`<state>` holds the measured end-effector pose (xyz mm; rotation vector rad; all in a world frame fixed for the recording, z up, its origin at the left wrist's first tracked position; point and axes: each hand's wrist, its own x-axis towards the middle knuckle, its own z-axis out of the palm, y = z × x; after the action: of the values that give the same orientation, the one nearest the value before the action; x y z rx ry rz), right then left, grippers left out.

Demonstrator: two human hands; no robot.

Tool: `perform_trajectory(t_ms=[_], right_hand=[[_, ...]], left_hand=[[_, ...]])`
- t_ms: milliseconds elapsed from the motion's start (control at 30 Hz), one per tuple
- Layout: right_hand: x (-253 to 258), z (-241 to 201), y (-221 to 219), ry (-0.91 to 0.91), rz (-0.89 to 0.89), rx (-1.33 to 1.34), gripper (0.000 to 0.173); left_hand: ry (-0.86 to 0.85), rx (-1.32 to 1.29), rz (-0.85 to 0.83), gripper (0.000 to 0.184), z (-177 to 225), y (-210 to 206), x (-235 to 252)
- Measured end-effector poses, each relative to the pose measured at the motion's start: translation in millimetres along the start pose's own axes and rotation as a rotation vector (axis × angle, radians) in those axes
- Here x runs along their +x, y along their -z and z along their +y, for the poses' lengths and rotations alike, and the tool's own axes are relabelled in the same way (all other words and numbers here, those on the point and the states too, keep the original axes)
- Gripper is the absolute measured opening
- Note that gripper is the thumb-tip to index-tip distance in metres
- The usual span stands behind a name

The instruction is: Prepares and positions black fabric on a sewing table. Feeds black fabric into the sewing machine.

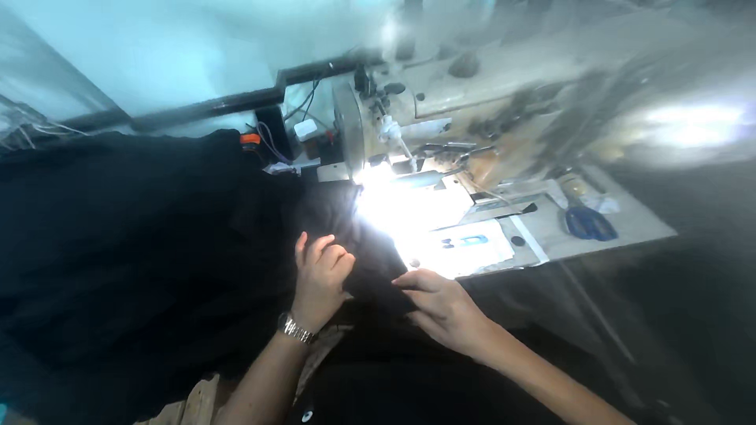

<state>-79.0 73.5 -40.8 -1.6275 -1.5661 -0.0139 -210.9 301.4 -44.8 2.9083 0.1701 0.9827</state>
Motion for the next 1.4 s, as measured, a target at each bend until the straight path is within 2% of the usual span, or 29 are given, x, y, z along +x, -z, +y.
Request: perform_trajectory(t_ms=[167, 433, 633, 833, 933, 967, 1033, 1100, 1167, 1267, 1400], right_hand=[[-1, 4, 7, -0.015, 0.039, 0.032, 0.02], [41, 22, 0, -0.103, 0.026, 0.061, 0.021], [75, 44, -8, -0.183, 0.047, -0.012, 0.022], [97, 52, -14, -0.438, -0.015, -0.118, 0.027], [104, 50, -9, -0.536, -0.108, -0.111, 0.028], [101, 53, -10, -0.526, -0.106, -0.091, 0.027], [90, 59, -16, -0.374, -0.038, -0.077, 0.022], [77, 58, -19, -0.176, 0.029, -0.077, 0.021], [61, 43, -18, -0.091, 0.019, -0.114, 0.021], [28, 22, -20, -0.074, -0.053, -0.164, 0.02], [12, 9, -12, -0.047, 0.012, -0.277, 0.025]], left_hand=[[-0.028, 0.005, -0.163, 0.019, 12, 31, 3], [-0.024, 0.07, -0.262, 0.014, -19, 18, 44], [0.035, 0.04, -0.317, 0.019, -47, -1, 85], [0.086, 0.025, -0.248, 0.025, -71, -18, 111], [0.114, 0.123, -0.33, 0.037, -60, 21, 116], [0.089, 0.124, -0.345, 0.037, -51, 41, 111], [-0.083, -0.016, -0.34, 0.03, -25, 75, 89], [-0.314, -0.36, -0.435, 0.044, 5, 91, 63], [-0.445, -0.648, -0.567, 0.049, 23, 85, 49], [-0.334, -0.614, -0.569, 0.051, 22, 66, 45], [0.039, -0.146, -0.488, 0.06, 17, 35, 51]])
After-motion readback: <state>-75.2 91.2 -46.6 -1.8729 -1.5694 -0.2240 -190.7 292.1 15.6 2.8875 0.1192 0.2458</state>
